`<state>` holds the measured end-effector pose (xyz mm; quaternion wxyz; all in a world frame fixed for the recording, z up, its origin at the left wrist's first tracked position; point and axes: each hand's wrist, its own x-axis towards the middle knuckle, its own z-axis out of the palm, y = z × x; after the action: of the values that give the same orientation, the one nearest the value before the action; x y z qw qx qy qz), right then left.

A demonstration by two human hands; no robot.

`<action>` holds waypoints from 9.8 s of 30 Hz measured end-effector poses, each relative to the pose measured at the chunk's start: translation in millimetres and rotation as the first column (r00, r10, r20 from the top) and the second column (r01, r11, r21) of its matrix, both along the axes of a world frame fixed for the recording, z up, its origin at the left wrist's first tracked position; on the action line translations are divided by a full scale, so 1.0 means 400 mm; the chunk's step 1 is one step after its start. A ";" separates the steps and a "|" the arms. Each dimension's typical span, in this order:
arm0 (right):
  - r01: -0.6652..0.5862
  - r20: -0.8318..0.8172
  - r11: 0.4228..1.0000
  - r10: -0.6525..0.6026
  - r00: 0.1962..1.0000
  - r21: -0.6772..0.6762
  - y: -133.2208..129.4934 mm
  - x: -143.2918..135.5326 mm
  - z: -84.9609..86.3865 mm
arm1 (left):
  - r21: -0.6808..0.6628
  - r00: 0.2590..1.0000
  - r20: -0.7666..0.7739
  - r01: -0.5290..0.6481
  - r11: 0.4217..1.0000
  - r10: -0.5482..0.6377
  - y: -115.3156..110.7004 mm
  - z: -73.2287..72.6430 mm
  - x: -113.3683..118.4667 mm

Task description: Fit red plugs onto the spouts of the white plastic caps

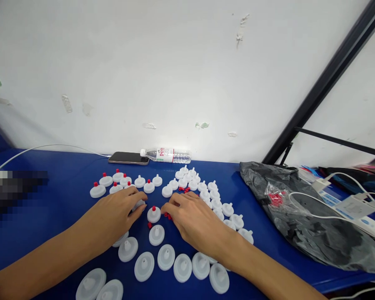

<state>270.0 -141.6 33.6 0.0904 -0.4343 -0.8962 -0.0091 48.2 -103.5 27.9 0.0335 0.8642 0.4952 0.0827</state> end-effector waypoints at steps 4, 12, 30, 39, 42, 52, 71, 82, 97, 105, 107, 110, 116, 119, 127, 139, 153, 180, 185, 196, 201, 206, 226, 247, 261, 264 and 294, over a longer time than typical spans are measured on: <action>-0.006 0.004 1.000 0.006 1.000 0.004 0.002 -0.001 0.000 | 0.003 1.000 0.003 0.003 1.000 -0.003 -0.001 -0.002 -0.001; -0.013 0.008 1.000 0.013 1.000 -0.008 0.000 0.000 0.001 | 0.021 1.000 0.000 0.010 1.000 -0.010 -0.001 -0.003 0.001; -0.022 0.014 1.000 0.022 1.000 -0.009 0.001 -0.001 0.003 | 0.026 1.000 -0.008 0.016 1.000 -0.015 -0.003 -0.004 0.002; -0.028 0.018 0.999 0.028 0.999 -0.016 0.003 -0.003 0.001 | 0.018 0.999 -0.020 0.028 0.999 -0.028 -0.006 -0.005 0.001; -0.026 0.017 1.000 0.026 1.000 -0.015 0.002 -0.003 0.002 | 0.021 0.999 -0.018 0.036 0.999 -0.036 -0.004 -0.005 0.002; -0.044 0.016 0.999 0.044 0.999 -0.007 0.004 0.003 -0.005 | 0.048 0.999 -0.016 0.029 0.998 -0.028 -0.004 -0.015 0.001; -0.010 -0.010 0.999 0.009 1.000 -0.044 0.002 -0.001 -0.001 | 0.028 0.999 -0.030 0.036 0.999 -0.035 -0.013 0.000 0.007; -0.010 0.004 0.999 0.010 1.000 -0.050 0.002 -0.006 0.003 | 0.056 0.999 -0.020 0.038 0.998 -0.037 -0.011 -0.007 0.007; -0.029 0.030 0.999 0.030 0.999 -0.028 -0.001 -0.003 0.002 | 0.030 0.999 -0.035 0.022 0.999 -0.021 -0.014 -0.005 0.008; -0.056 0.052 0.998 0.057 0.997 -0.029 0.003 0.004 0.001 | 0.037 0.999 -0.026 0.035 0.999 -0.034 -0.012 -0.007 0.008; -0.060 0.062 0.998 0.062 0.996 -0.027 0.003 0.006 0.000 | 0.037 0.999 -0.029 0.037 0.999 -0.036 -0.012 -0.008 0.007; -0.065 0.068 0.998 0.067 0.995 -0.027 0.005 0.008 -0.002 | 0.056 0.999 -0.031 0.042 0.998 -0.040 -0.012 -0.009 0.005; -0.057 0.056 0.998 0.058 0.997 -0.024 0.006 0.011 -0.004 | 0.048 0.998 -0.047 0.037 0.998 -0.035 -0.015 -0.001 0.006; -0.042 0.041 0.999 0.043 0.998 -0.007 0.003 0.013 -0.002 | 0.026 0.997 -0.058 0.051 0.998 -0.050 -0.018 0.004 0.007; 0.013 -0.022 1.000 -0.013 1.000 -0.005 -0.001 0.009 0.000 | 0.026 0.998 -0.054 0.045 0.999 -0.044 -0.018 0.008 0.007; 0.026 -0.031 0.998 -0.025 0.999 0.054 0.016 0.015 -0.004 | -0.054 0.993 0.117 0.016 0.998 -0.010 0.000 -0.027 -0.005; 0.001 -0.009 1.000 -0.001 1.000 0.015 0.036 0.020 -0.013 | -0.026 0.999 0.015 -0.050 0.998 0.050 -0.010 0.022 0.003; 0.185 0.000 0.968 -0.188 0.982 0.168 0.024 0.017 -0.013 | 0.193 0.983 -0.182 0.058 0.980 -0.022 -0.010 0.007 0.010; 0.202 0.015 0.967 -0.207 0.978 0.157 0.024 0.017 -0.015 | 0.112 0.994 -0.097 0.064 0.992 -0.053 -0.006 0.010 0.010; 0.164 -0.096 0.985 -0.158 0.983 0.050 0.027 0.017 -0.016 | 0.006 0.995 0.050 0.085 0.996 -0.085 0.006 -0.012 0.007; 0.152 -0.156 0.988 -0.146 0.977 0.027 0.033 0.024 -0.028 | 0.093 0.997 -0.013 0.070 0.993 -0.070 0.000 -0.002 0.007; 0.155 -0.214 0.984 -0.133 0.968 0.090 0.027 0.025 -0.020 | 0.181 0.995 0.055 0.072 0.981 -0.083 -0.010 0.009 0.004; -0.102 -0.438 0.944 0.239 0.867 0.314 -0.003 0.006 0.004 | 0.412 0.916 0.233 0.211 0.886 -0.327 -0.024 -0.004 0.007; 0.063 -0.322 0.984 -0.006 0.947 0.167 -0.011 0.001 0.010 | 0.426 0.911 0.187 0.262 0.866 -0.368 -0.036 -0.005 0.014; 0.018 -0.267 0.985 0.029 0.963 0.169 -0.012 0.004 0.015 | 0.361 0.911 0.144 0.316 0.877 -0.387 -0.036 -0.005 0.010; 0.021 -0.255 0.983 0.028 0.967 0.185 -0.012 0.003 0.014 | 0.337 0.910 0.155 0.317 0.887 -0.384 -0.039 -0.005 0.010; -0.055 -0.225 0.982 0.095 0.970 0.178 -0.019 0.007 0.011 | 0.197 0.896 0.213 0.352 0.915 -0.390 -0.058 0.012 0.011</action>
<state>272.7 -149.2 38.0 0.2316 -0.3887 -0.8912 -0.0315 52.5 -126.9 32.6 0.0437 0.9256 0.3049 0.2201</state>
